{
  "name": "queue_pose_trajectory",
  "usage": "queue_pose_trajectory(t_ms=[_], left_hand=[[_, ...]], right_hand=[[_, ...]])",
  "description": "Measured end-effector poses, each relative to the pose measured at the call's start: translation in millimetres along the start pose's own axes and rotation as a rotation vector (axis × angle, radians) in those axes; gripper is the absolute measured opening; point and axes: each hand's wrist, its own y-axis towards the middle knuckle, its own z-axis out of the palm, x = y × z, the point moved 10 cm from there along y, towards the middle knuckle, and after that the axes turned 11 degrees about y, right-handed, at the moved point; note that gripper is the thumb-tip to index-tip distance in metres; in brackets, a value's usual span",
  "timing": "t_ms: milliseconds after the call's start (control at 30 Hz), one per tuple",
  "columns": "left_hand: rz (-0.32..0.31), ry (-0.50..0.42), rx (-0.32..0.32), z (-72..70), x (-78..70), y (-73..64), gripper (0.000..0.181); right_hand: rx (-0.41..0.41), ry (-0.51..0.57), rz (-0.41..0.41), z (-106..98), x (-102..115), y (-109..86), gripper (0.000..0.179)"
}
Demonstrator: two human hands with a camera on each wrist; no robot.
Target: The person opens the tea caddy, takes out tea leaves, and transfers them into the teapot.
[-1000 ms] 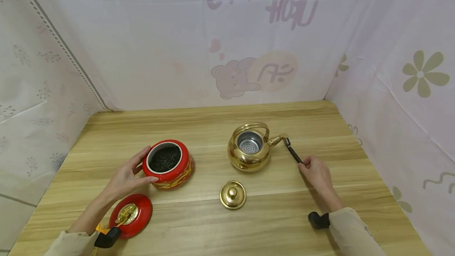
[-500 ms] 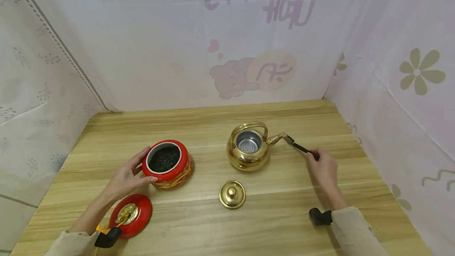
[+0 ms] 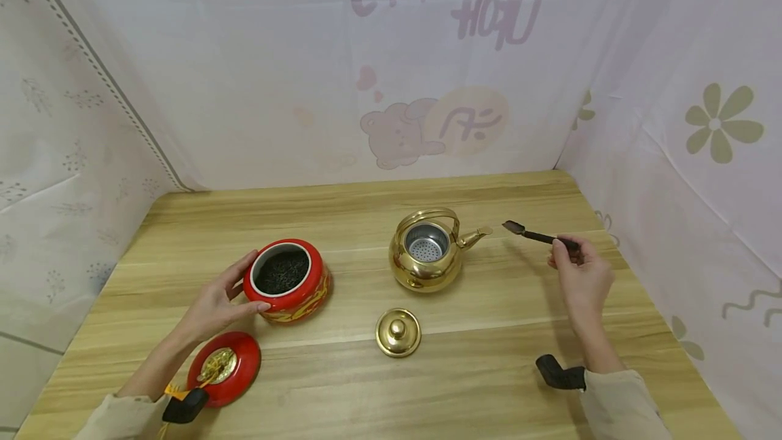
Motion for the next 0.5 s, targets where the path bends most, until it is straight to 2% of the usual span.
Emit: queue_pose_trajectory(t_ms=[133,233,333,400,500], left_hand=[[-0.001,-0.001,0.0,-0.6,-0.1,-0.8,0.094],[-0.002,0.0,0.001,-0.6,-0.6,-0.9,0.095],[-0.007,0.0,0.005,0.0,-0.9,-0.8,0.095],[-0.008,-0.003,0.008,0.4,-1.3,-0.4,0.095],[-0.007,0.001,0.006,0.5,-1.4,-0.6,0.095]], right_hand=[[0.012,0.35,-0.09,10.3,30.1,-3.2,0.018],[0.045,0.518,-0.165,24.2,56.4,-10.0,0.02],[0.1,0.609,-0.227,43.4,80.0,-20.1,0.019],[0.145,0.606,-0.259,59.3,92.8,-29.3,0.017],[0.235,0.594,-0.257,88.3,104.4,-46.4,0.016]])
